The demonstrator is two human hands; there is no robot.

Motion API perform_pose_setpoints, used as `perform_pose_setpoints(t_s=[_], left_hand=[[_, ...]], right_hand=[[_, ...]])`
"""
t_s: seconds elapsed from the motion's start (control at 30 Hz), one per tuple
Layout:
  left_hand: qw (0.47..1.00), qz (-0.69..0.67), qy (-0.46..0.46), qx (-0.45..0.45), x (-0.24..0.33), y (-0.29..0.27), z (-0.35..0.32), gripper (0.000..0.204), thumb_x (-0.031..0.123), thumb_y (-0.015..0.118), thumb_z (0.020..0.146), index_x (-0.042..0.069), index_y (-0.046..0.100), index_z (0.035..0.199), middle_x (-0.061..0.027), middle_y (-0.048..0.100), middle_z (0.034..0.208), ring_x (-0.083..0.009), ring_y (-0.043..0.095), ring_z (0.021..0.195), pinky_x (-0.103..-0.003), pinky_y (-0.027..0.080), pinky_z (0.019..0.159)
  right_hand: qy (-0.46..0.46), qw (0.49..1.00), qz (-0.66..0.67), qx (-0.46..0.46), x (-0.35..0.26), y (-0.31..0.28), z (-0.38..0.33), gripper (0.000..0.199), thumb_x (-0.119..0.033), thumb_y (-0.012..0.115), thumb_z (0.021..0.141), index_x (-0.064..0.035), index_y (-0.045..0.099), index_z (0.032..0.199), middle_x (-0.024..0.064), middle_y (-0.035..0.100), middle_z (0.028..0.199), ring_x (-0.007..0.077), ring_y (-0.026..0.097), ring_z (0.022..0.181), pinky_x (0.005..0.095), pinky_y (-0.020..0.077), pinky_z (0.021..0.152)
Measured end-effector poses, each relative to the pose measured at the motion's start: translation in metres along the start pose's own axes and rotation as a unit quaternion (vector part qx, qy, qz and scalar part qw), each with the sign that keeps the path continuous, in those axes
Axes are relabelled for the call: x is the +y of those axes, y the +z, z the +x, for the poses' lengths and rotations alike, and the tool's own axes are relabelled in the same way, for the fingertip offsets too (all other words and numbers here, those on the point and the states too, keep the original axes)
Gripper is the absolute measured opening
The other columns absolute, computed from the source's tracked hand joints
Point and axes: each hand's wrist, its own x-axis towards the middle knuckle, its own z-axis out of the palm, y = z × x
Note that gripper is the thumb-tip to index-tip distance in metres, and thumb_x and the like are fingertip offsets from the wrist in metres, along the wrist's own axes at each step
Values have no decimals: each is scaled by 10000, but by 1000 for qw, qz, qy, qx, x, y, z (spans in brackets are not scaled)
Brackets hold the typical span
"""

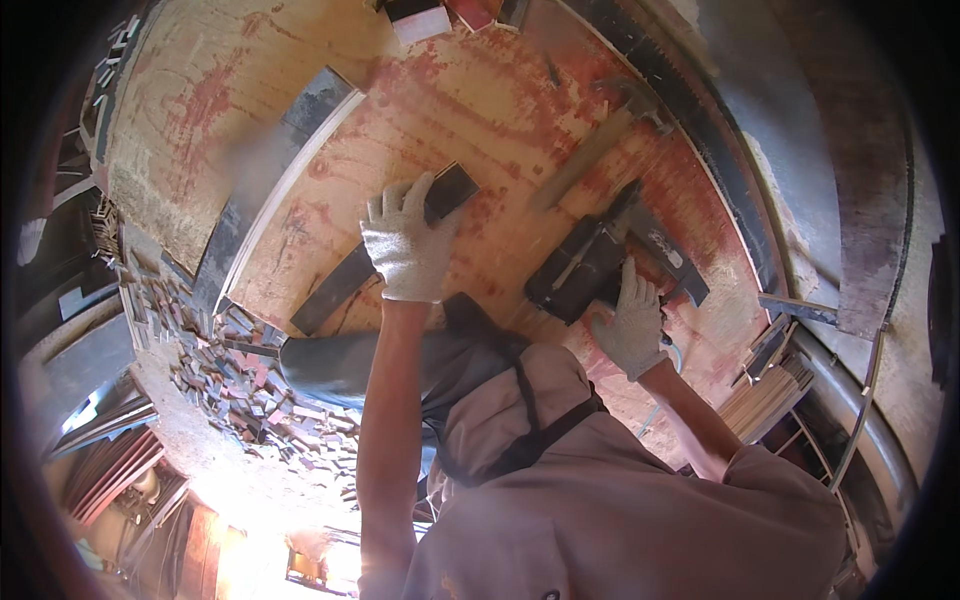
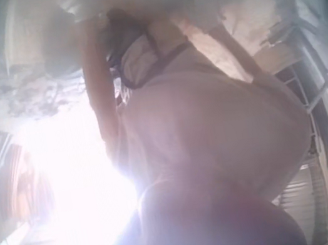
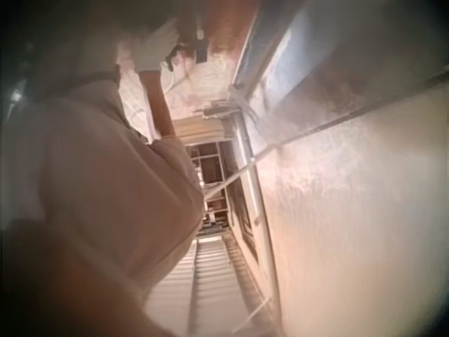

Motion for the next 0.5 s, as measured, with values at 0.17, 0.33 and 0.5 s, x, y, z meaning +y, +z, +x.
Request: perform_pose_setpoints(t_s=[0.17,0.33,0.5], left_hand=[[1000,-7,5,16,-6,2,-1,558,309,958,685,100,770,1168,-118,710,1077,-367,645,1017,-505,525,896],[1000,-2,-8,17,-9,5,-1,535,345,955,704,100,768,1141,-127,705,1072,-368,641,1010,-511,518,891],[1000,-17,10,10,-12,2,4,533,375,951,714,98,772,1134,-125,704,1054,-367,647,998,-513,517,891]], right_hand=[[26,999,28,-6,4,17,14,1196,-273,853,730,108,184,1645,286,575,1349,432,563,1245,509,453,1081],[55,992,111,-18,3,18,19,1221,-195,863,689,65,174,1663,310,611,1313,459,608,1186,513,482,1049],[54,986,159,-16,12,21,22,1144,-149,813,728,13,188,1673,335,665,1219,509,647,1134,535,520,994]])
